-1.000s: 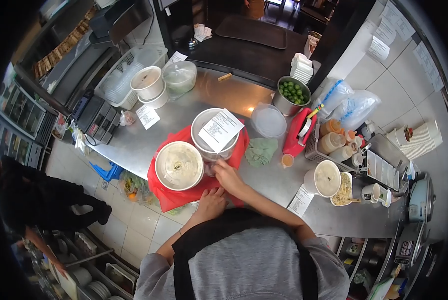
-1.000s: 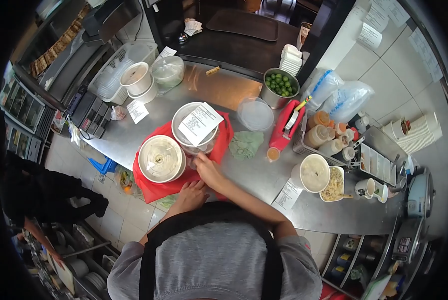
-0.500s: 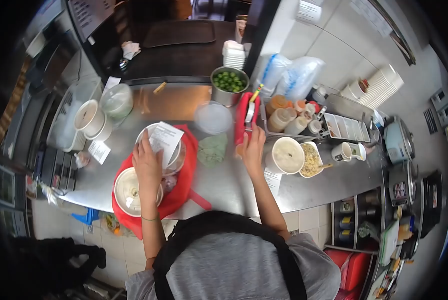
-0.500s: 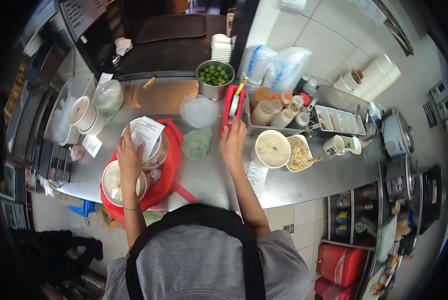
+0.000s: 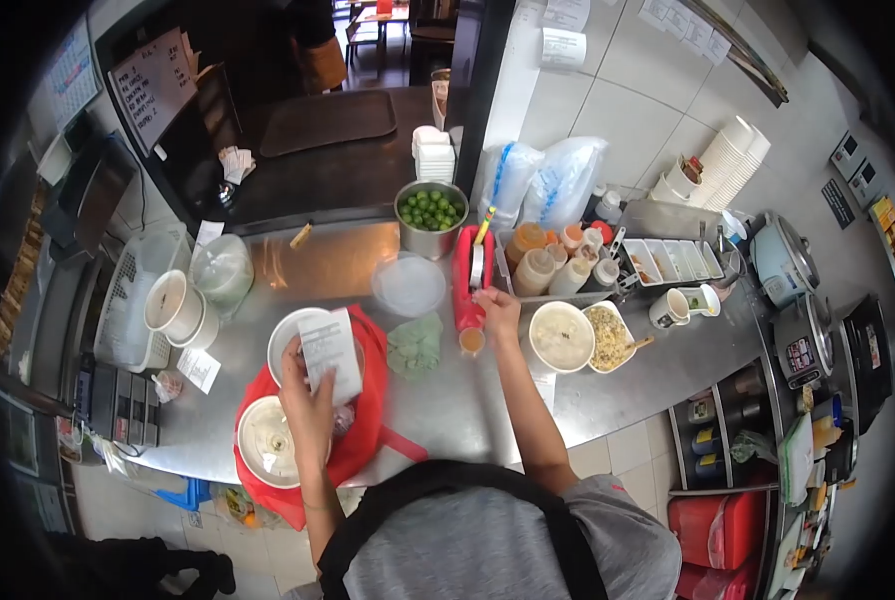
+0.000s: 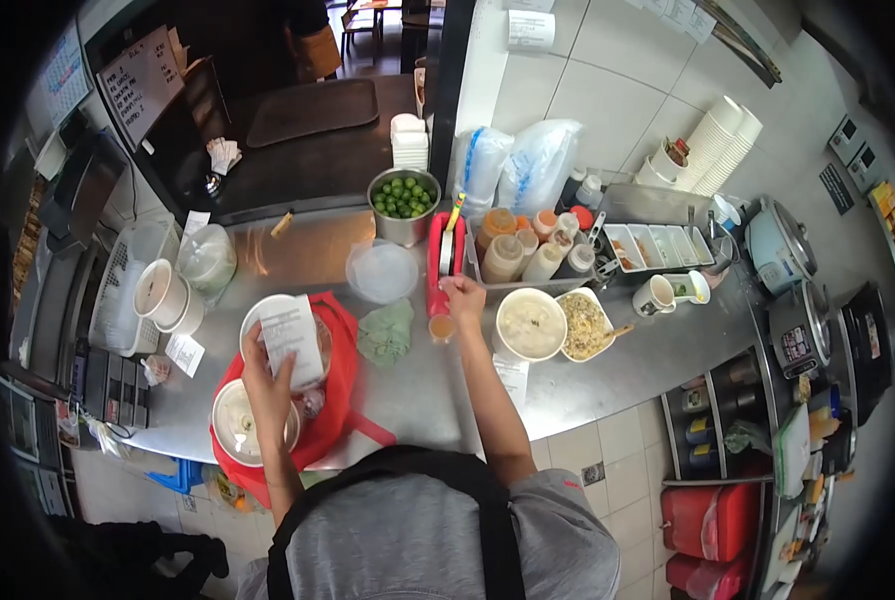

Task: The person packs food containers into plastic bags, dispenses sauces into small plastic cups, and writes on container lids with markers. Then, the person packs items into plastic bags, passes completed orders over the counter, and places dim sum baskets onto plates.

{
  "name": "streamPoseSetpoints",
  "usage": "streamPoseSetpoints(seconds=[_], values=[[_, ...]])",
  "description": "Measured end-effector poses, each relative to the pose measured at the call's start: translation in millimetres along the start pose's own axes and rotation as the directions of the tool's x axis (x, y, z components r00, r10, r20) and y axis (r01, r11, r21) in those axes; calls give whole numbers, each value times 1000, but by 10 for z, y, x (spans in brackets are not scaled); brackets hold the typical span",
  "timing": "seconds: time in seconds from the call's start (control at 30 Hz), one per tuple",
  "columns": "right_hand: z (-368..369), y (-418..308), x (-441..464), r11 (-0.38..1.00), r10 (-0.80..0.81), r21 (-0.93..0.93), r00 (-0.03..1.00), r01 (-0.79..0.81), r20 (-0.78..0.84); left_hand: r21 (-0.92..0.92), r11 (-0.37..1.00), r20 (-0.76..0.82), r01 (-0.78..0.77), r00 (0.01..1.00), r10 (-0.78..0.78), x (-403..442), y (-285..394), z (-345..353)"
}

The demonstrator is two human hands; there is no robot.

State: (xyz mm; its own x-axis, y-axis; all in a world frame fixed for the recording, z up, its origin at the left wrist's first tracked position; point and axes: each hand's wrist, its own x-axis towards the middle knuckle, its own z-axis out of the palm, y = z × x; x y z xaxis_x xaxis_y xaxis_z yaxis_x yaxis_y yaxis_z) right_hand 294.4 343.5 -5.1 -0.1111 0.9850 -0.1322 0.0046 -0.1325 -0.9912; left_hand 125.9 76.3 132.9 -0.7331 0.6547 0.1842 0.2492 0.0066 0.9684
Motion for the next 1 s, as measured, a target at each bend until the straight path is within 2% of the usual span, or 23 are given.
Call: streamPoseSetpoints(seconds=[0.07,0.1,0.2,0.23,0.33,0.37,0.43,0.47,0.53,0.57,0.63,0.73,0.8,0.87,0.97,1.0], values=[[44,-44,-66,979,95,180,995,-91,-15,-228,973,-11,-37,999,35,-90,73,66],[53,-70,-110,970,107,219,994,-104,-4,-278,958,4,-69,997,73,-112,110,88],[2,231,-82,978,40,207,998,-28,-55,-113,990,44,-85,995,91,-166,130,74],[-4,396,-42,974,-24,222,998,37,-62,-25,989,55,-149,987,150,-163,40,67],[-54,692,-38,969,-117,206,988,135,-99,25,978,127,-206,971,201,-174,39,99],[-61,702,-77,974,-212,57,968,221,-132,146,959,103,-243,968,229,-189,30,118],[-19,307,-208,884,-425,-275,895,378,-137,49,979,64,-198,979,195,-203,137,178],[-24,307,-216,883,-404,-306,908,355,-113,-8,983,58,-184,981,184,-209,136,210],[-178,330,-290,867,-368,-387,927,313,-76,21,980,68,-200,978,198,-214,166,211],[-237,339,-313,781,-518,-432,854,451,-45,29,979,68,-204,977,201,-224,172,231],[-232,172,-365,896,-400,-180,914,406,70,45,968,68,-248,967,245,-205,176,265],[23,-671,-848,967,-219,189,931,169,290,77,953,70,-294,955,289,-181,125,288],[207,-1126,-1027,962,-257,203,864,184,433,150,929,86,-339,940,329,-203,112,266],[463,-1437,-1135,935,-296,340,764,107,573,211,927,46,-310,951,307,-197,53,237],[863,-1327,-1020,946,-291,317,625,72,725,260,928,-43,-268,957,288,-120,-81,132],[1004,-1289,-999,941,-338,264,585,211,737,266,930,-80,-252,956,282,-70,-141,88]])
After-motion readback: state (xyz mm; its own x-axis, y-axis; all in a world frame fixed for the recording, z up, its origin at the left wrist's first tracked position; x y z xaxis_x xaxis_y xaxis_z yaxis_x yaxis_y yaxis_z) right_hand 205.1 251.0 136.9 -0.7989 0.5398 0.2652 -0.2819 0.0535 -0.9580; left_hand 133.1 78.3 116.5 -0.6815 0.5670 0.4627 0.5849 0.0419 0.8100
